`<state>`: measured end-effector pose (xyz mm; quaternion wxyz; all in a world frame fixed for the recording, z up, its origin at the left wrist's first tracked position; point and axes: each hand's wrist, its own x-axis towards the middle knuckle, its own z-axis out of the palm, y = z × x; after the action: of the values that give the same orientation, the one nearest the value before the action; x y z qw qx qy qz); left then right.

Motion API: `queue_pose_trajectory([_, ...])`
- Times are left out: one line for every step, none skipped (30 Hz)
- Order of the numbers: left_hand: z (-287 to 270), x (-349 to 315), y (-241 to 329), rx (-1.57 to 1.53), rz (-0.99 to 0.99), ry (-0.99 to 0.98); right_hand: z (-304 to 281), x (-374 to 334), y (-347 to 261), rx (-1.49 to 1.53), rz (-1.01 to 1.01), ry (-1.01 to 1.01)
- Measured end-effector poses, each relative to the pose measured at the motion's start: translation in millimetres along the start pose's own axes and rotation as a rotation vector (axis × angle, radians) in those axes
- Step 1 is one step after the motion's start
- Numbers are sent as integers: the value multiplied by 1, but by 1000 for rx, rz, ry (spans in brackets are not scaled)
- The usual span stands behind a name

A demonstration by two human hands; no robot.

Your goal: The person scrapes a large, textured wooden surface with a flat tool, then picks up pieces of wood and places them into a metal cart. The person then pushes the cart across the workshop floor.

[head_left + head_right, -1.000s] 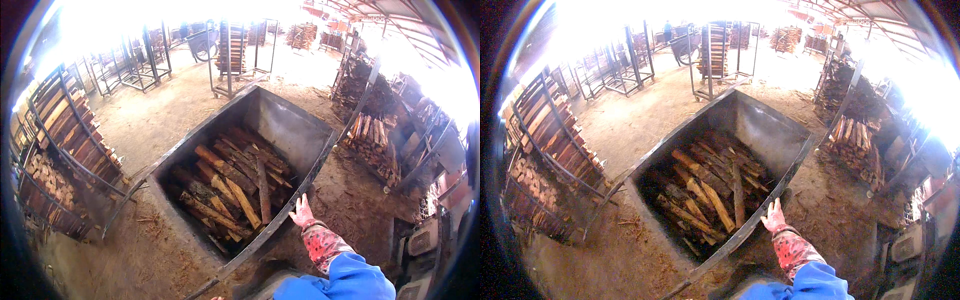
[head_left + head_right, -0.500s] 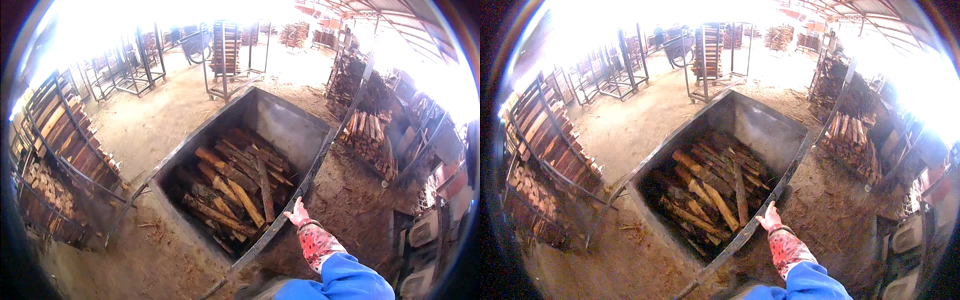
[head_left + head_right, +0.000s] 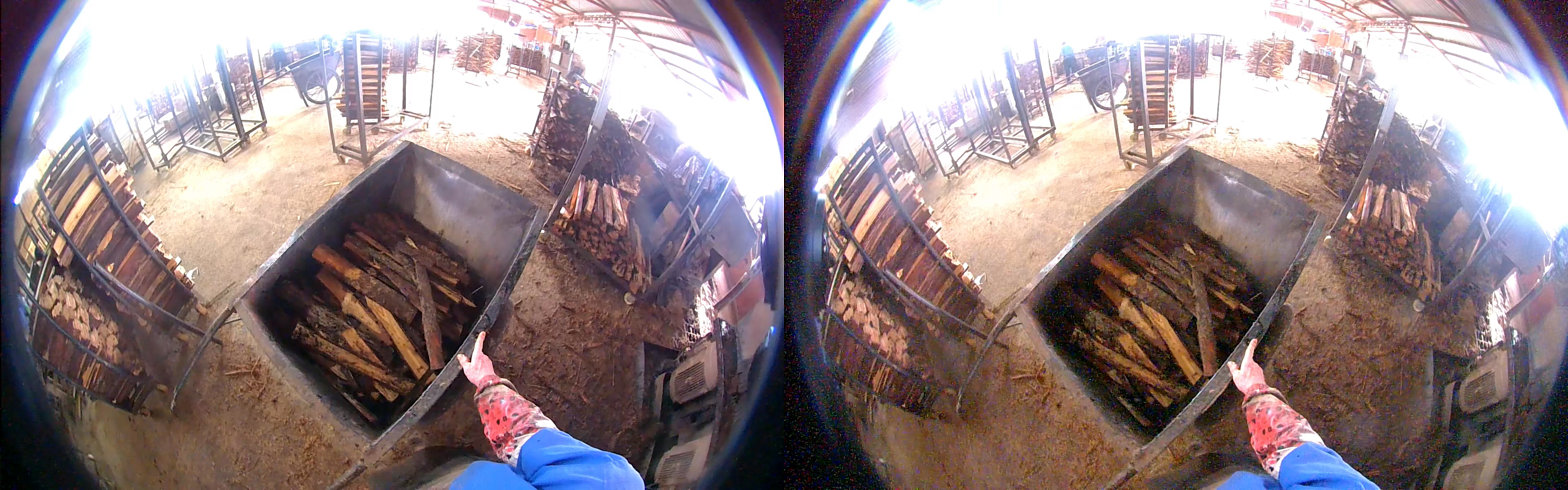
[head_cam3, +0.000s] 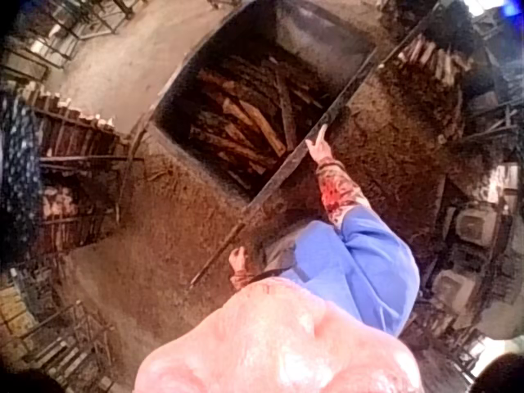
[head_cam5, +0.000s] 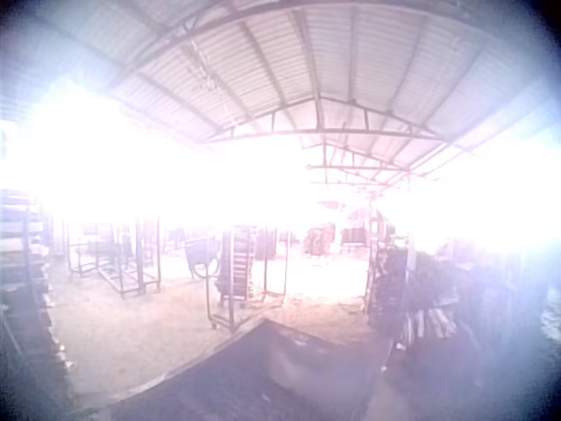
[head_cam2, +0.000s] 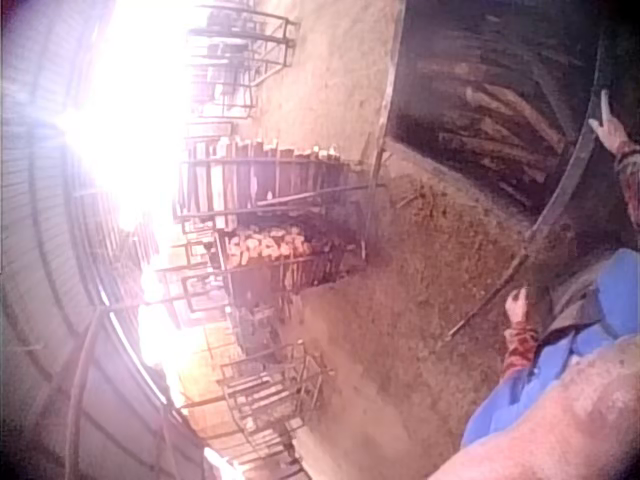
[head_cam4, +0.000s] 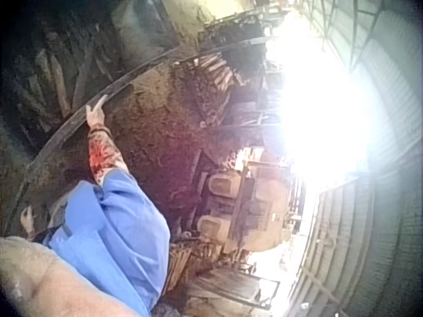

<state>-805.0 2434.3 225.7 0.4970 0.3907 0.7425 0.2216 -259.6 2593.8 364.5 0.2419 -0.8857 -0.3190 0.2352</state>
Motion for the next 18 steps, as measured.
queue_pose_trajectory([-6, 4, -5, 13, -20, 30, 3, -1, -2, 5, 16, 6])
queue_pose_trajectory([-11, 9, -9, 27, -40, 61, 6, -3, -5, 11, 31, 12])
queue_pose_trajectory([-19, 14, -14, 72, 42, 115, 11, -5, -9, 19, 45, 18])
queue_pose_trajectory([-20, 14, -10, 114, 117, 151, 12, -6, -4, 16, 54, 41])
queue_pose_trajectory([-23, 17, -2, 156, 195, 195, 15, -6, 0, 19, 59, 62])
queue_pose_trajectory([-30, 22, 8, 192, 97, 205, 21, -8, 0, 25, 60, 78])
queue_pose_trajectory([-33, 20, 30, 270, 81, 184, 23, -14, -1, 0, 52, 116])
queue_pose_trajectory([-35, 13, 62, 349, 67, 157, 24, -17, 2, -1, 46, 140])
queue_pose_trajectory([-43, 6, 85, 430, 55, 137, 28, -22, 1, 3, 36, 160])
queue_pose_trajectory([-46, 1, 94, 401, 62, 129, 38, -26, 3, 6, 53, 164])
queue_pose_trajectory([-44, -12, 109, 363, 86, 143, 41, -31, 1, 15, 80, 152])
queue_pose_trajectory([-46, -25, 130, 332, 108, 151, 44, -40, -1, 23, 118, 141])
queue_pose_trajectory([-52, -30, 141, 303, 137, 167, 51, -49, -8, 40, 151, 130])
queue_pose_trajectory([-55, -30, 139, 249, 103, 158, 57, -57, -14, 45, 192, 125])
queue_pose_trajectory([-61, -25, 133, 264, 167, 162, 64, -65, -20, 52, 193, 130])
queue_pose_trajectory([-66, -18, 126, 276, 228, 169, 72, -74, -25, 57, 190, 132])
queue_pose_trajectory([-71, -10, 119, 285, 285, 178, 79, -81, -32, 58, 184, 132])
queue_pose_trajectory([-75, -4, 118, 318, 384, 209, 83, -90, -41, 72, 212, 114])
